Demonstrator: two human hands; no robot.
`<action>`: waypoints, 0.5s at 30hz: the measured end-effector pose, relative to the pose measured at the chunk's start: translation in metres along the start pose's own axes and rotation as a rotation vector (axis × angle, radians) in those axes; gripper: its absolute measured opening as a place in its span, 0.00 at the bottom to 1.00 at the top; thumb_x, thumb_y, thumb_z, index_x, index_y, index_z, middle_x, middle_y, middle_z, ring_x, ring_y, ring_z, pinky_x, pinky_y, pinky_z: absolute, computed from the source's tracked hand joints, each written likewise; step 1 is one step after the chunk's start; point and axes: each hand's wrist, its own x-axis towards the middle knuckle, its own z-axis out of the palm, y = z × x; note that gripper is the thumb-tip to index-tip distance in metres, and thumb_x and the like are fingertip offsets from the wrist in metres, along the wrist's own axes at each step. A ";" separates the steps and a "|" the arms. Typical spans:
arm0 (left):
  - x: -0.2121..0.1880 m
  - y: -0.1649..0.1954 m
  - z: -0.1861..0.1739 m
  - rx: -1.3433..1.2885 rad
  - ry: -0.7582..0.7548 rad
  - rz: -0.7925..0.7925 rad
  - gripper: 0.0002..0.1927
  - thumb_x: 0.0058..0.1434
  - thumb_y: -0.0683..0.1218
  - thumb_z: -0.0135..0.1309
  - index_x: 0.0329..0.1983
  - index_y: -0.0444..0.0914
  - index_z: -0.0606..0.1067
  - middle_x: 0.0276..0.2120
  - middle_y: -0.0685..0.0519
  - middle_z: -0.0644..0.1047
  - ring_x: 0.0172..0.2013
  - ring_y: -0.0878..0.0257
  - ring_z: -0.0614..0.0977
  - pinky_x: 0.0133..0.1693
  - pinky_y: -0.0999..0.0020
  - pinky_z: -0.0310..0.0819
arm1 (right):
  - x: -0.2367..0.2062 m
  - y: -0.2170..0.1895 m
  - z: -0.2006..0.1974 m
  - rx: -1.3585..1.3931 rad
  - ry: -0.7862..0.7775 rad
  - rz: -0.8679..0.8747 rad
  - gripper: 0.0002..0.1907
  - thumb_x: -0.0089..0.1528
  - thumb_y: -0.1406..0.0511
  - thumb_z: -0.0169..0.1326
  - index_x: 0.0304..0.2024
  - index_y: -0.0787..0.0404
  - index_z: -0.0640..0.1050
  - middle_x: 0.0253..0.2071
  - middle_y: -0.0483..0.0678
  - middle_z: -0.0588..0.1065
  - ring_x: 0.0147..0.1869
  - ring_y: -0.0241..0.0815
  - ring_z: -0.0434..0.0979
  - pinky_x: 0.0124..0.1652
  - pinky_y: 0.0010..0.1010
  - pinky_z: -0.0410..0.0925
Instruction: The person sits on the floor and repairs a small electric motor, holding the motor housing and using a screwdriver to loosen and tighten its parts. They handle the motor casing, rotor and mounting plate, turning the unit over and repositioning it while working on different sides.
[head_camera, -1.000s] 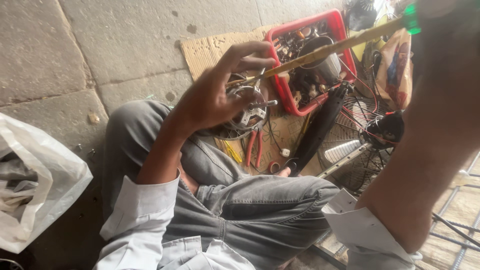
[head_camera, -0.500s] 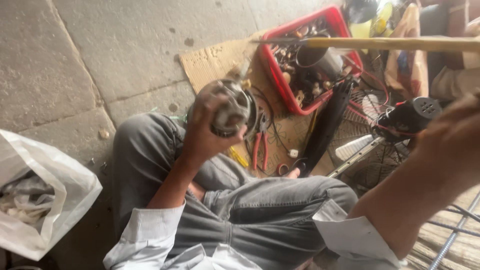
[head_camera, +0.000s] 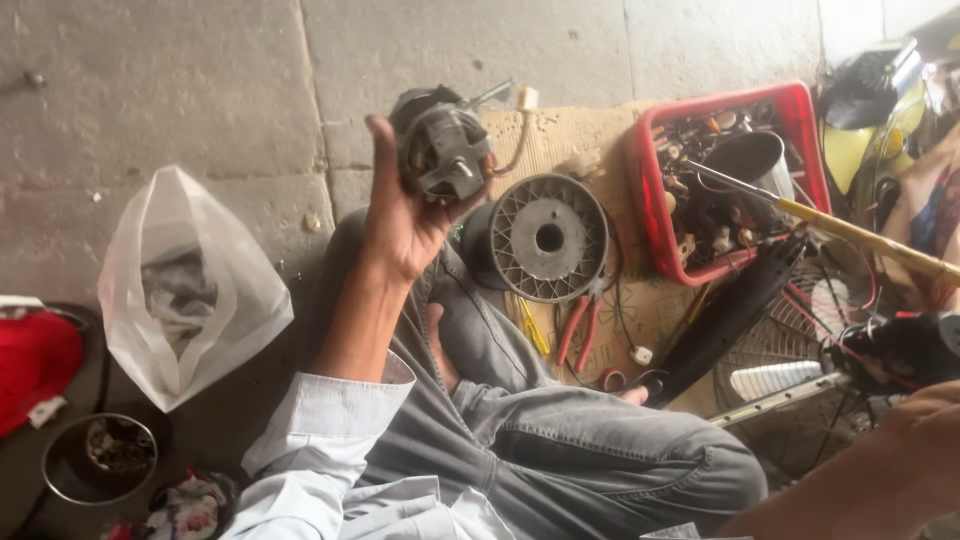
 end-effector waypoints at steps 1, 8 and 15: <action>0.001 -0.001 -0.001 0.018 0.001 0.000 0.52 0.60 0.76 0.47 0.71 0.32 0.62 0.55 0.35 0.73 0.52 0.46 0.83 0.48 0.55 0.83 | -0.001 0.000 0.002 -0.008 0.002 -0.014 0.11 0.71 0.64 0.52 0.54 0.59 0.77 0.49 0.46 0.76 0.50 0.41 0.76 0.47 0.30 0.70; 0.005 -0.009 -0.009 0.076 -0.037 -0.063 0.49 0.60 0.76 0.44 0.68 0.33 0.64 0.56 0.35 0.75 0.54 0.48 0.83 0.50 0.54 0.83 | -0.004 -0.008 0.003 -0.040 0.022 -0.060 0.11 0.71 0.64 0.51 0.53 0.61 0.77 0.48 0.47 0.76 0.50 0.41 0.76 0.49 0.30 0.70; 0.007 -0.009 -0.007 0.250 -0.043 -0.005 0.47 0.58 0.72 0.53 0.68 0.35 0.61 0.53 0.40 0.76 0.49 0.51 0.84 0.46 0.56 0.88 | -0.030 -0.043 0.018 -0.110 0.076 -0.186 0.10 0.71 0.65 0.51 0.52 0.62 0.77 0.48 0.47 0.76 0.50 0.41 0.76 0.51 0.30 0.70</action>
